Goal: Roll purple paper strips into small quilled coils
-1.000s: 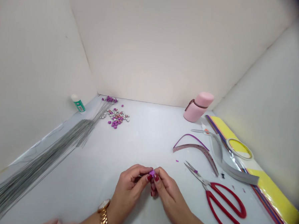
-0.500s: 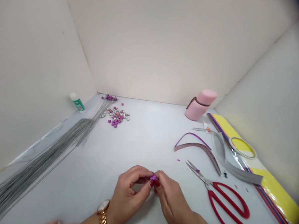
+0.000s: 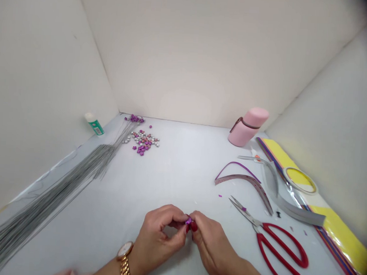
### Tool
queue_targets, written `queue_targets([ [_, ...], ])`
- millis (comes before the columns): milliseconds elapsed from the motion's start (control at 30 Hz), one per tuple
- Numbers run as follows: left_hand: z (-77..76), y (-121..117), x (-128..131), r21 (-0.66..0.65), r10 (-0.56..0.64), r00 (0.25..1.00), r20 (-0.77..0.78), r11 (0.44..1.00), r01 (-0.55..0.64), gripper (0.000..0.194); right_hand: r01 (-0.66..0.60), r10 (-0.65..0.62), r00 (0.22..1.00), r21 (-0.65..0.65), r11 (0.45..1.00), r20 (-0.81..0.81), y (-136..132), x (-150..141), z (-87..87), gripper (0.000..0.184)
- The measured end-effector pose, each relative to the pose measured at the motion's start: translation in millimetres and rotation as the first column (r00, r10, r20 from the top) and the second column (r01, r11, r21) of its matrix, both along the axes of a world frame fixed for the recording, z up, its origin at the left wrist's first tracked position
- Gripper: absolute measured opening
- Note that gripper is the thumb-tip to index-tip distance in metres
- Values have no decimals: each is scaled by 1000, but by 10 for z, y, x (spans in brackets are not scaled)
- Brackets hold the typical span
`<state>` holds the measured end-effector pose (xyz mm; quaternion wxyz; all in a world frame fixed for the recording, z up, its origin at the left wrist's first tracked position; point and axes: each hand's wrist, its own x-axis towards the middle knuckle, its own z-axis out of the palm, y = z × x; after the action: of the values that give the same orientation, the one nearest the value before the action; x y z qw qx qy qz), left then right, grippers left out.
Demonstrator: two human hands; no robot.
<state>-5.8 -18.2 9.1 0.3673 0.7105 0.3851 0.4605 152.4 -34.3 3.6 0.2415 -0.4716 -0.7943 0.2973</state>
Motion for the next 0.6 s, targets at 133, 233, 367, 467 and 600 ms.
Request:
queue_targets([
  [133,-31,-12,27,-49,18,999,40,999,-16,16,-37,34,998,58,998,50,4,9,-7,17],
  [233,-38,-35,45,-40,36,998,50,999,-34,16,-83,62,990,174,981,123,1,18,-34,16],
  [367,-48,-74,79,3,71,996,59,997,-72,18,-131,60,980,393,910,188,-6,17,-76,16],
  [467,-83,-94,97,60,119,992,51,991,-122,18,-123,33,979,461,879,199,-2,-5,-107,17],
  [600,-109,-94,91,21,132,991,27,991,-133,16,-61,3,989,396,916,146,-3,-45,-138,18],
])
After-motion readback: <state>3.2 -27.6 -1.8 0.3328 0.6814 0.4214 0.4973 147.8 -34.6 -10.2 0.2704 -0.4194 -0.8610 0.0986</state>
